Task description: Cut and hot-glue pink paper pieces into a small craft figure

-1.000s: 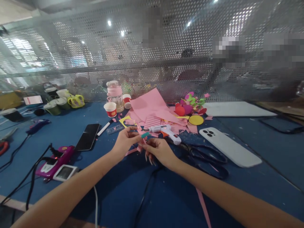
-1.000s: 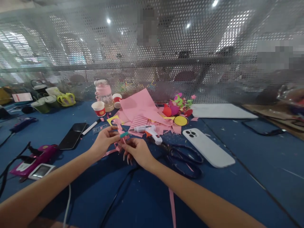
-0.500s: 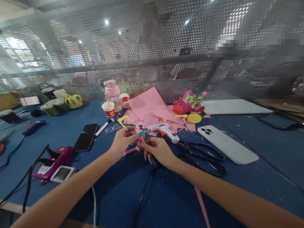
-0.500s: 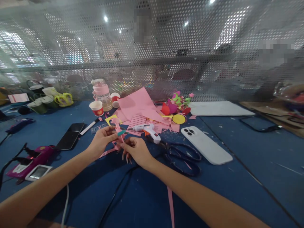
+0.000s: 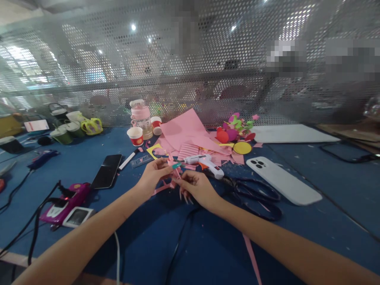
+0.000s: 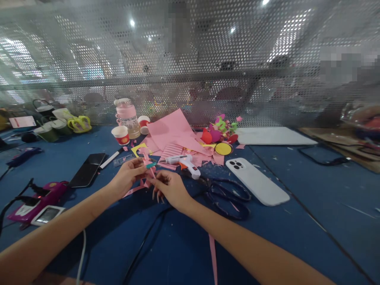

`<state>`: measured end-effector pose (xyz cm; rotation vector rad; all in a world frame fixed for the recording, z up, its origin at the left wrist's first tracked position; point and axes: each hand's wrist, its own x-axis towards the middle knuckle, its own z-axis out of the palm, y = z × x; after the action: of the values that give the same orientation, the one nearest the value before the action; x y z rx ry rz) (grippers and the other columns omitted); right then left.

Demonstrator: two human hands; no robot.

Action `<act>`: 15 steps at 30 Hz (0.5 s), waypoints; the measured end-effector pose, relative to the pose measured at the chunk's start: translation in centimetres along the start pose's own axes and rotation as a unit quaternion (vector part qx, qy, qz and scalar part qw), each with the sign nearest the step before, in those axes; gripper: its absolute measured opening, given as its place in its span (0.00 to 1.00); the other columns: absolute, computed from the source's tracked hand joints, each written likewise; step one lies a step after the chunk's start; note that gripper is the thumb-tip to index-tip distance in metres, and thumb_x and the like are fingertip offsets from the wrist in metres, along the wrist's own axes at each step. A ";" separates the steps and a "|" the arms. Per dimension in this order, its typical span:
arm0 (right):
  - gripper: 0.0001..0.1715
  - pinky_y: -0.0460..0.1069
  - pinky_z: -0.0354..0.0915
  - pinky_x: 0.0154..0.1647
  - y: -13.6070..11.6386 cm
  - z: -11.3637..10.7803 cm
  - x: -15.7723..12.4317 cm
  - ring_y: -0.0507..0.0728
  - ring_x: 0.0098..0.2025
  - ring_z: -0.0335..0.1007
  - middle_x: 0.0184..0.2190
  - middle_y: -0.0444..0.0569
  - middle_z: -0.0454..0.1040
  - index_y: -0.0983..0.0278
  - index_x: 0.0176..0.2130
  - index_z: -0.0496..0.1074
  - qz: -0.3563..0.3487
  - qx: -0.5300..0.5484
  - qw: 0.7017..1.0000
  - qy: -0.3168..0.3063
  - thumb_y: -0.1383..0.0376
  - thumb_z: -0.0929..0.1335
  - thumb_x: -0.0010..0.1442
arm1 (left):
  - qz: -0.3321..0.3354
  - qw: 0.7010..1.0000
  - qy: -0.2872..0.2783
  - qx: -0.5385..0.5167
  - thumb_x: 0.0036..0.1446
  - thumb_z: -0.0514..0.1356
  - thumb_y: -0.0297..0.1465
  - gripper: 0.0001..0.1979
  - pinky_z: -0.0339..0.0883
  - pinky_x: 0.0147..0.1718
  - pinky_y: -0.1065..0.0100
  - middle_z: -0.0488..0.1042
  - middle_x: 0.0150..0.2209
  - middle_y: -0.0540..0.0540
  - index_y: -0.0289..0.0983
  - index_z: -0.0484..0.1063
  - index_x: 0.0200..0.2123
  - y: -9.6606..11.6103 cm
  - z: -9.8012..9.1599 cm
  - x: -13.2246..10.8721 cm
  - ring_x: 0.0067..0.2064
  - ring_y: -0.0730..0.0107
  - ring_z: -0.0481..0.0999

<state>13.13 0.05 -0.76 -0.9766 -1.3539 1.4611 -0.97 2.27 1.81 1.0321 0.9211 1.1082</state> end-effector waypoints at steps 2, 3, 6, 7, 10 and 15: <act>0.20 0.40 0.55 0.11 0.0 0.0 0.0 0.45 0.11 0.59 0.12 0.38 0.66 0.65 0.20 0.63 -0.005 -0.005 1.000 0.010 0.52 0.70 0.42 | -0.003 1.000 -0.003 0.004 0.38 0.66 0.28 0.12 0.66 0.20 0.74 0.73 0.20 0.49 0.32 0.66 0.26 -0.1 -0.1 0.1 0.20 0.75 0.72; 0.19 0.40 0.55 0.11 0.0 0.0 0.0 0.45 0.11 0.59 0.12 0.38 0.66 0.65 0.20 0.63 -0.007 -0.008 1.000 0.014 0.53 0.70 0.42 | -0.004 1.000 -0.002 0.009 0.38 0.66 0.28 0.12 0.65 0.19 0.75 0.73 0.20 0.49 0.33 0.66 0.26 -0.1 -0.2 0.1 0.20 0.75 0.72; 0.19 0.41 0.55 0.12 0.1 0.0 0.0 0.45 0.12 0.59 0.12 0.38 0.66 0.65 0.20 0.63 -0.011 -0.010 1.000 0.018 0.53 0.70 0.42 | -0.006 1.000 -0.005 0.023 0.40 0.65 0.28 0.11 0.62 0.17 0.76 0.73 0.21 0.49 0.33 0.66 0.27 -0.1 -0.2 0.1 0.19 0.76 0.72; 0.19 0.41 0.55 0.12 0.2 0.0 0.0 0.45 0.12 0.58 0.12 0.39 0.66 0.65 0.20 0.63 -0.013 -0.010 1.000 0.018 0.53 0.70 0.42 | -0.006 1.000 -0.005 0.027 0.40 0.65 0.28 0.11 0.62 0.16 0.77 0.73 0.21 0.50 0.33 0.66 0.27 -0.1 -0.2 0.0 0.19 0.76 0.72; 0.19 0.41 0.56 0.12 0.4 -0.1 0.1 0.45 0.12 0.58 0.13 0.38 0.65 0.65 0.21 0.64 -0.014 -0.013 1.000 0.018 0.53 0.70 0.43 | -0.007 0.999 -0.008 0.038 0.39 0.65 0.28 0.12 0.60 0.13 0.77 0.72 0.20 0.52 0.33 0.66 0.29 0.1 0.0 -0.1 0.17 0.77 0.71; 0.19 0.41 0.56 0.12 0.7 -0.1 0.2 0.45 0.12 0.58 0.13 0.39 0.65 0.66 0.23 0.65 0.000 -0.018 1.000 0.016 0.53 0.69 0.43 | 0.017 0.999 -0.010 0.025 0.37 0.67 0.29 0.15 0.64 0.15 0.75 0.72 0.20 0.52 0.33 0.67 0.29 0.1 0.2 -0.2 0.17 0.77 0.70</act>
<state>13.09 0.22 -1.48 -1.0189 -1.3617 1.4196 -0.84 2.09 2.01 1.1017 0.9214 1.1059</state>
